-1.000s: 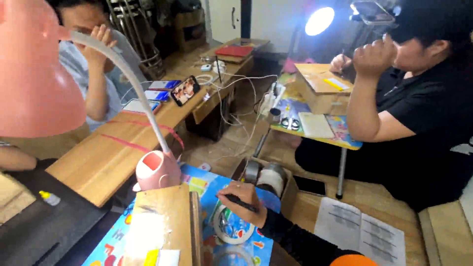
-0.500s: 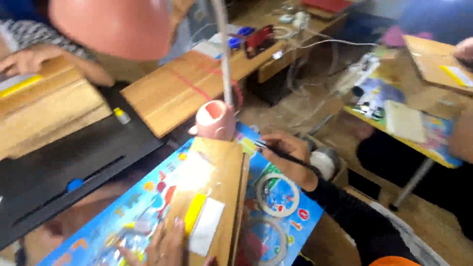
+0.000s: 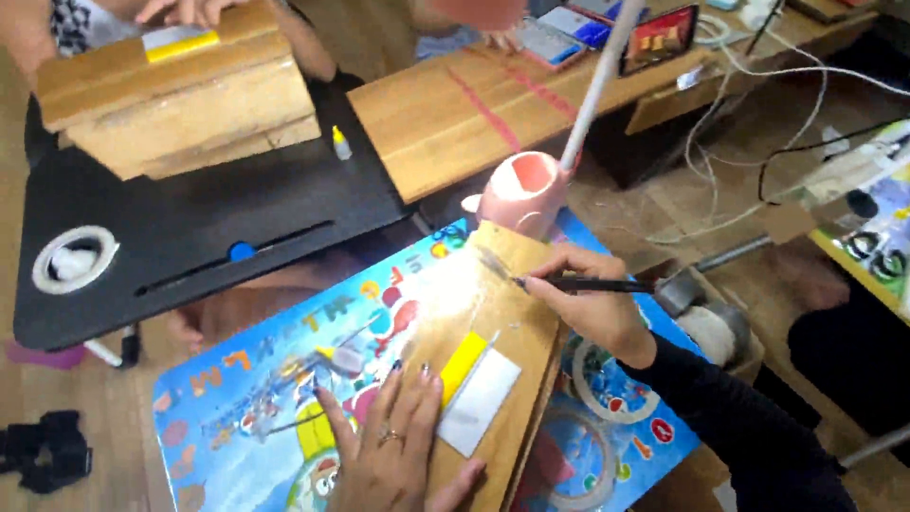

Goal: The person uses a fine brush to paint white lines on a small wooden board. They repeatedly dip the brush into a small container and apply paint to specific areas of the board, working steadily throughout the clip.

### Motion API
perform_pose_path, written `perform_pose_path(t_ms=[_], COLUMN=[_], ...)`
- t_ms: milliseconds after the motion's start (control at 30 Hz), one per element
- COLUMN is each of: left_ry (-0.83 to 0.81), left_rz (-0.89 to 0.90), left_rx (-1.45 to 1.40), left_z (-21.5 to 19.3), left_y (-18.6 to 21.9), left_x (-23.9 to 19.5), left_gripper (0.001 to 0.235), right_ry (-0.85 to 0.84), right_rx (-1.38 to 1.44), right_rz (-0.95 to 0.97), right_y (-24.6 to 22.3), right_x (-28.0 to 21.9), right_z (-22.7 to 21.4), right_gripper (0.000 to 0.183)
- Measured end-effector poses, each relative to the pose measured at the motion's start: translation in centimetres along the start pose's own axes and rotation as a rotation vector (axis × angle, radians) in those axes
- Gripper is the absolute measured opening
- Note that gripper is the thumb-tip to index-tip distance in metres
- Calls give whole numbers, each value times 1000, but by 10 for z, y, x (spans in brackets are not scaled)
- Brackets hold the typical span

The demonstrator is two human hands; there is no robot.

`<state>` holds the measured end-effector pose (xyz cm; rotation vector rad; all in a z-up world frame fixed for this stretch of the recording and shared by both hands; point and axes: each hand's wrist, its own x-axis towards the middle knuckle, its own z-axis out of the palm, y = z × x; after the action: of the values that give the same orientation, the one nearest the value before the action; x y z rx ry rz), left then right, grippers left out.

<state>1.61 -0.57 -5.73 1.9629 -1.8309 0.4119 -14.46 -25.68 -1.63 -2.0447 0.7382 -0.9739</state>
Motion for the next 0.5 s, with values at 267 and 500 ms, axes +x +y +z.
perform_pose_path(t_ms=[267,500], left_ry=[-6,-12], left_rz=[8,2], left_rx=[-41,-59], left_z=[-15,-24], left_y=[6,10], left_x=[7,13], left_gripper=[85,82], right_ry=[2,12], right_rx=[-83,-168], right_rz=[-77,-143], right_y=[-4,-12], right_x=[-9,-13], right_z=[20,26], right_gripper=[7,11])
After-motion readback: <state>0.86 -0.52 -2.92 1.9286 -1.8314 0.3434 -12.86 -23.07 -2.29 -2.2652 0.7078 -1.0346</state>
